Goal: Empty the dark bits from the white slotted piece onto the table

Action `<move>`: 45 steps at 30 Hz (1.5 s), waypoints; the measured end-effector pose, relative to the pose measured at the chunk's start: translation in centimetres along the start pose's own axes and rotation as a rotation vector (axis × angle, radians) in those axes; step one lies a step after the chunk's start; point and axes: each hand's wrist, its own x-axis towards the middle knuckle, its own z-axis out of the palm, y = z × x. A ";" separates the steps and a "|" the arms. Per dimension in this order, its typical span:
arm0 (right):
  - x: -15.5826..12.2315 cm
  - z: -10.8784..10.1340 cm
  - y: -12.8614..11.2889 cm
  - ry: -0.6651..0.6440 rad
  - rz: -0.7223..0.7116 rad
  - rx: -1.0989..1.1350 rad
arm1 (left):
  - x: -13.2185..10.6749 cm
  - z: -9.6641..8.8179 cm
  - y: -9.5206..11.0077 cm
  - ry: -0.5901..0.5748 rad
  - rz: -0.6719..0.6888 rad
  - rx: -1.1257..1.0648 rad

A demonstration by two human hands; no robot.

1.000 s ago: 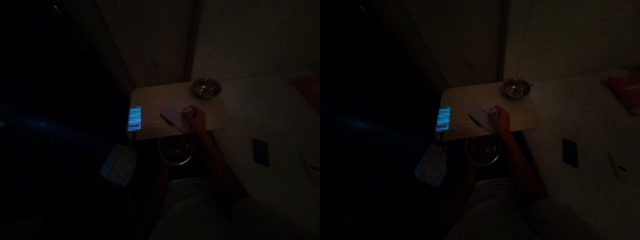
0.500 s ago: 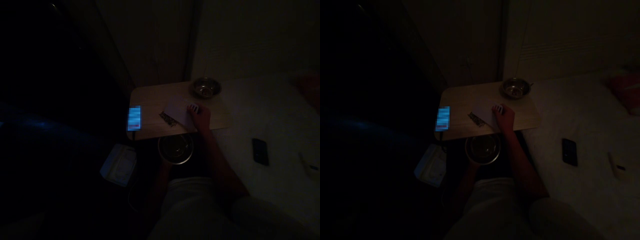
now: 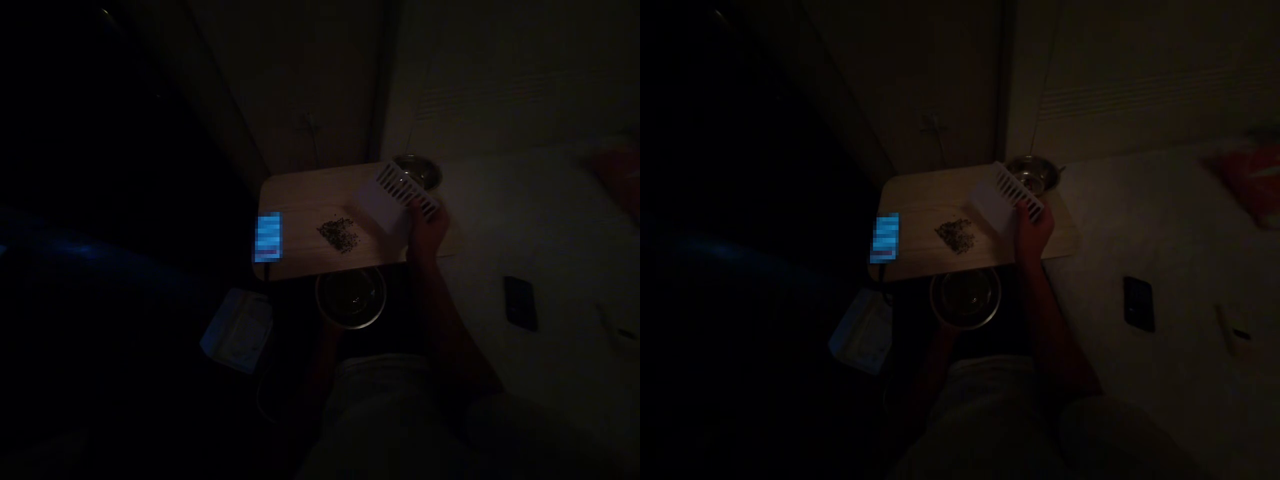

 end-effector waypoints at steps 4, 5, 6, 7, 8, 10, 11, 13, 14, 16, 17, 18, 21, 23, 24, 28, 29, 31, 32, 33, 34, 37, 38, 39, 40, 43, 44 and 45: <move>0.1 0.1 -0.3 0.013 0.002 0.061 | -0.2 0.0 0.0 0.010 0.009 0.006; 0.0 0.1 -0.4 0.013 0.013 0.073 | -0.2 0.0 0.0 0.013 0.010 0.006; 0.0 0.1 -0.5 0.011 0.025 0.087 | -0.1 0.0 0.0 0.014 0.010 0.005; -0.1 0.1 -0.6 0.010 0.036 0.102 | -0.1 -0.1 0.0 0.011 0.008 0.004; -0.1 0.0 -0.7 0.011 0.046 0.117 | 0.0 -0.1 0.0 0.006 0.000 0.004; -0.1 -0.1 -0.9 0.008 0.059 0.139 | 0.1 -0.2 0.0 -0.001 -0.022 0.008; 0.0 -0.1 -1.1 0.010 0.060 0.142 | 0.1 -0.2 0.0 -0.001 -0.031 0.011; 0.1 -0.3 -1.3 0.017 0.053 0.122 | 0.2 -0.4 -0.1 0.008 -0.046 0.019; 0.2 -0.3 -1.5 0.021 0.047 0.103 | 0.2 -0.4 -0.2 0.016 -0.050 0.023; 0.3 -0.4 -1.6 0.026 0.033 0.069 | 0.2 -0.5 -0.2 0.026 -0.047 0.029; 0.4 -0.5 -1.7 0.022 0.027 0.061 | 0.2 -0.5 -0.3 0.026 -0.046 0.031; 0.4 -0.5 -1.8 0.017 0.023 0.059 | 0.2 -0.5 -0.3 0.024 -0.049 0.032; 0.5 -0.5 -1.8 0.002 0.029 0.073 | 0.0 -0.3 -0.3 0.027 -0.055 0.029; 0.4 -0.5 -1.9 -0.001 0.039 0.073 | -0.1 -0.1 -0.2 0.034 -0.053 0.022; 0.4 -0.4 -2.0 -0.004 0.043 0.073 | -0.1 0.0 -0.1 0.034 -0.050 0.018; 0.4 -0.3 -2.3 -0.009 0.057 0.117 | -0.3 0.4 0.0 0.020 -0.067 0.008; 0.4 -0.3 -2.4 -0.008 0.062 0.130 | -0.3 0.4 0.0 0.021 -0.068 0.007; 0.5 -0.2 -2.5 -0.011 0.070 0.144 | -0.3 0.5 0.0 0.024 -0.063 0.006; 0.5 -0.2 -2.6 -0.020 0.073 0.147 | -0.4 0.6 0.0 0.024 -0.058 0.006; 0.5 -0.3 -2.6 -0.032 0.074 0.147 | -0.4 0.6 0.0 0.022 -0.056 0.008; 0.5 -0.3 -2.5 -0.040 0.074 0.148 | -0.5 0.6 0.0 0.018 -0.054 0.011; 0.5 -0.2 -2.2 -0.039 0.063 0.146 | -0.7 0.6 0.0 0.010 -0.044 0.022; 0.5 -0.2 -2.0 -0.039 0.056 0.140 | -0.7 0.6 -0.1 0.012 -0.031 0.025; 0.4 -0.2 -1.9 -0.045 0.048 0.131 | -0.7 0.5 -0.1 0.014 -0.019 0.028; 0.4 -0.1 -1.8 -0.052 0.039 0.121 | -0.7 0.5 -0.1 0.016 -0.009 0.032; 0.3 -0.1 -1.9 -0.055 0.019 0.090 | -0.6 0.2 -0.2 0.014 0.000 0.043; 0.3 -0.1 -1.9 -0.047 0.013 0.083 | -0.5 0.1 -0.3 0.015 -0.004 0.046; 0.2 -0.2 -2.0 -0.037 0.008 0.077 | -0.4 0.0 -0.3 0.018 -0.006 0.047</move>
